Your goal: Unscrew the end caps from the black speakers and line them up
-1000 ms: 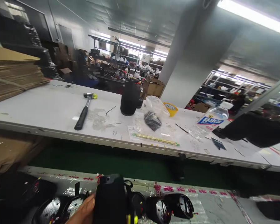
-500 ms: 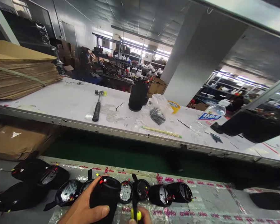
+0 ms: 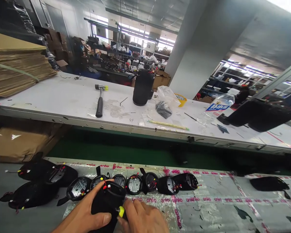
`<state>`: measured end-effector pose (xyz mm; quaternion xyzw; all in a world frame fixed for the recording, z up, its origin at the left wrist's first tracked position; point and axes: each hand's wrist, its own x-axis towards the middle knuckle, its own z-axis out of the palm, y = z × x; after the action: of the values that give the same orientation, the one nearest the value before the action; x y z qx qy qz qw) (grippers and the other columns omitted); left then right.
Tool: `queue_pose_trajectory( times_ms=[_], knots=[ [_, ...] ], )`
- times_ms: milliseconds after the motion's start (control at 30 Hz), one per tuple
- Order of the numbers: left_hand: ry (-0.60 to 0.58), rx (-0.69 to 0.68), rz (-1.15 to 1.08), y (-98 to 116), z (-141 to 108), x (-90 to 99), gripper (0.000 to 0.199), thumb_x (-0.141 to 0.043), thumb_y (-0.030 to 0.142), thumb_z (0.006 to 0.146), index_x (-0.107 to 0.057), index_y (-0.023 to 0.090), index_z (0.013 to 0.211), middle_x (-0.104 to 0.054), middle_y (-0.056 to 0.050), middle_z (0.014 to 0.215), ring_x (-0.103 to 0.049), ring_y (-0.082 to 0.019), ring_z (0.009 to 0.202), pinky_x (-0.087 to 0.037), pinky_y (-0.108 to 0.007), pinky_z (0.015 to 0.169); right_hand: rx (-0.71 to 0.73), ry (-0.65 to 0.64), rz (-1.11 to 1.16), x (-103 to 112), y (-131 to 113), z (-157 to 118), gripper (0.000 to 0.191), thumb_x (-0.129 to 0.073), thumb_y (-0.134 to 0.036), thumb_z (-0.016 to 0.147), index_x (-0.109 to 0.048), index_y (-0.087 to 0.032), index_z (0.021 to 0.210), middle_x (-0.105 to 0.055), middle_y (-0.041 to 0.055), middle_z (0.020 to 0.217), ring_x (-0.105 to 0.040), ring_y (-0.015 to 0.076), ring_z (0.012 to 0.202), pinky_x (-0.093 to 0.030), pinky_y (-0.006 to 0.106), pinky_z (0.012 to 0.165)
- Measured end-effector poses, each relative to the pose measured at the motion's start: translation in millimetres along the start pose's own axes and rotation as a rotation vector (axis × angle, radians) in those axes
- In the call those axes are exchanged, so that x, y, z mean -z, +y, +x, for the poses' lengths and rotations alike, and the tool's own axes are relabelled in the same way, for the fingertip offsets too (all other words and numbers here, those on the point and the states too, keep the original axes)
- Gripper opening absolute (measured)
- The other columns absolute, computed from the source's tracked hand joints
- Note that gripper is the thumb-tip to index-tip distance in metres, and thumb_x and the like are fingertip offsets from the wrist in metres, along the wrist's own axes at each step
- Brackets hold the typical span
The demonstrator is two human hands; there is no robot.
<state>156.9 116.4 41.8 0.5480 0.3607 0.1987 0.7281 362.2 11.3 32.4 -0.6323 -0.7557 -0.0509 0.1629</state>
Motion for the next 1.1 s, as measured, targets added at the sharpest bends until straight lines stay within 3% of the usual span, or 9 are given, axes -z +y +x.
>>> queue_pose_trajectory(
  times_ms=[200, 433, 667, 833, 967, 1100],
  knots=[
    [0.012, 0.042, 0.036, 2.4, -1.7, -0.8, 0.080, -0.076, 0.035, 0.067, -0.046, 0.024, 0.141, -0.072, -0.006, 0.127, -0.061, -0.035, 0.122, -0.047, -0.046, 0.105, 0.050, -0.047, -0.048, -1.6, 0.4, 0.0, 0.044, -0.017, -0.044, 0.111, -0.055, -0.026, 0.100, -0.067, -0.0005, 0.073, -0.068, 0.0196, 0.055, -0.040, 0.032, 0.045],
    [0.017, 0.099, 0.103, 7.5, -5.2, -5.3, 0.079, -0.072, 0.037, 0.064, -0.047, 0.024, 0.138, -0.074, -0.003, 0.115, -0.065, -0.033, 0.110, -0.051, -0.039, 0.092, 0.126, -0.164, -0.079, 6.0, 3.5, -3.8, 0.019, -0.050, -0.042, 0.106, -0.047, -0.026, 0.098, -0.064, -0.0063, 0.070, -0.065, 0.0165, 0.047, -0.032, 0.034, 0.038],
    [0.146, 0.172, 0.261, 4.3, -9.8, -15.6, 0.086, -0.062, 0.035, 0.062, -0.041, 0.015, 0.142, -0.072, -0.011, 0.118, -0.065, -0.036, 0.105, -0.048, -0.045, 0.091, 0.108, -0.201, -0.199, 6.6, -8.5, -6.4, 0.038, -0.073, -0.045, 0.092, -0.040, -0.027, 0.094, -0.063, -0.0078, 0.068, -0.064, 0.0178, 0.046, -0.032, 0.035, 0.039],
    [0.231, 0.141, 0.384, 1.0, -11.2, -18.7, 0.080, -0.062, 0.034, 0.060, -0.048, 0.019, 0.138, -0.072, -0.011, 0.120, -0.062, -0.041, 0.118, -0.045, -0.048, 0.098, 0.044, -0.173, -0.304, -3.6, -18.9, -13.3, 0.052, -0.084, -0.046, 0.076, -0.039, -0.028, 0.093, -0.061, -0.0058, 0.064, -0.058, 0.0218, 0.037, -0.020, 0.040, 0.037],
    [0.196, 0.126, 0.372, -3.2, -10.3, -14.1, 0.081, -0.069, 0.037, 0.063, -0.047, 0.020, 0.139, -0.071, -0.012, 0.125, -0.060, -0.041, 0.121, -0.040, -0.052, 0.106, 0.045, -0.213, -0.256, -3.8, -20.3, -12.9, 0.044, -0.081, -0.039, 0.080, -0.041, -0.026, 0.093, -0.062, -0.0039, 0.066, -0.061, 0.0217, 0.041, -0.016, 0.039, 0.039],
    [0.073, 0.101, 0.170, -5.6, -7.9, -6.8, 0.084, -0.076, 0.050, 0.066, -0.044, 0.023, 0.139, -0.071, -0.010, 0.127, -0.060, -0.038, 0.123, -0.045, -0.045, 0.102, -0.025, -0.204, 0.014, -0.7, -14.8, -11.0, 0.031, -0.073, -0.031, 0.090, -0.044, -0.026, 0.101, -0.069, -0.0043, 0.078, -0.069, 0.0207, 0.057, -0.031, 0.033, 0.047]
  ],
)
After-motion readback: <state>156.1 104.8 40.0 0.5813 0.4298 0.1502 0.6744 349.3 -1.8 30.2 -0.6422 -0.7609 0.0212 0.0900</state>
